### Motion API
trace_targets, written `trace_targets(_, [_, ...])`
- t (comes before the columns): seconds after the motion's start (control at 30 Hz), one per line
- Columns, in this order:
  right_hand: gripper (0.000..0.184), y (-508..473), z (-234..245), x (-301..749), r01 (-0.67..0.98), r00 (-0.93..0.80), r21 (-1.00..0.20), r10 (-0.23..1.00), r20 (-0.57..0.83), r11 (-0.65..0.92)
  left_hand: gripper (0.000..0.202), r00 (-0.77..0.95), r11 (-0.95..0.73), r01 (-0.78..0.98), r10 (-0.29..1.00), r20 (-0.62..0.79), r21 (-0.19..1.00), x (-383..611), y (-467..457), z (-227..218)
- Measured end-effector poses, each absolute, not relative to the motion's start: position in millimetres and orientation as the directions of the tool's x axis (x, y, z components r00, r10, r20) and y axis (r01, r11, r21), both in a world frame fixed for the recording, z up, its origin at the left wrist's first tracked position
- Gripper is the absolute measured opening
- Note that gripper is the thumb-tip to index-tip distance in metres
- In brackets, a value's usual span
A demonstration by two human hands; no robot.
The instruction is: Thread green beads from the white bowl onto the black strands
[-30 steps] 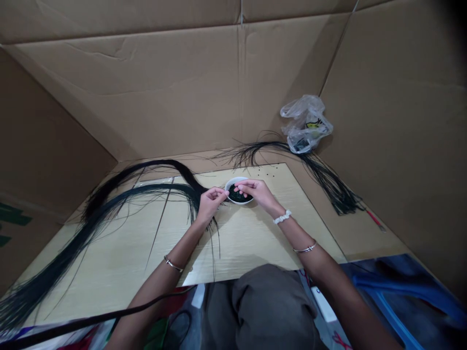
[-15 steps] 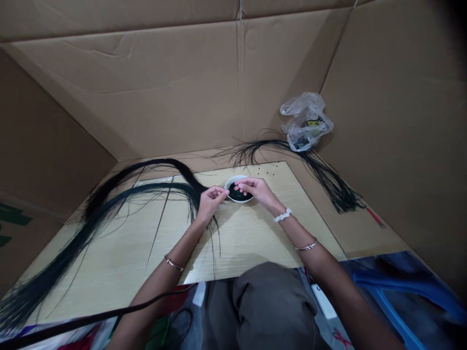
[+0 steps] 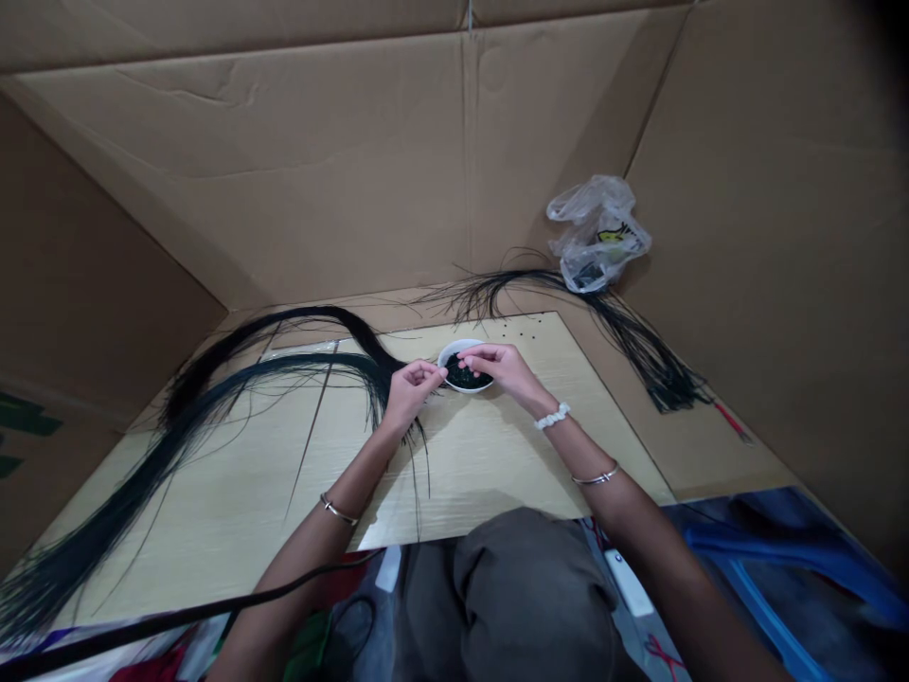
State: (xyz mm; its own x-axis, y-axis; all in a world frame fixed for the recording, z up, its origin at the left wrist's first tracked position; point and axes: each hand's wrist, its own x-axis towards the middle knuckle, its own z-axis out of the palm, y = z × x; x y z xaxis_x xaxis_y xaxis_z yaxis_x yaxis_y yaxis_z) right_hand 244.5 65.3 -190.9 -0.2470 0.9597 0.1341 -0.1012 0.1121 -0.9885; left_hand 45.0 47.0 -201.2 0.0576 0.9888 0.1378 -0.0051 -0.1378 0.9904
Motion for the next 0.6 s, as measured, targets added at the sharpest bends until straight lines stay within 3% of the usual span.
trace_targets(0.6, [0.033, 63.9, -189.7, 246.4, -0.074, -0.287, -0.990, 0.948, 0.137, 0.121, 0.044, 0.074, -0.131, -0.001, 0.989, 0.131, 0.991, 45.0, 45.2, -196.9])
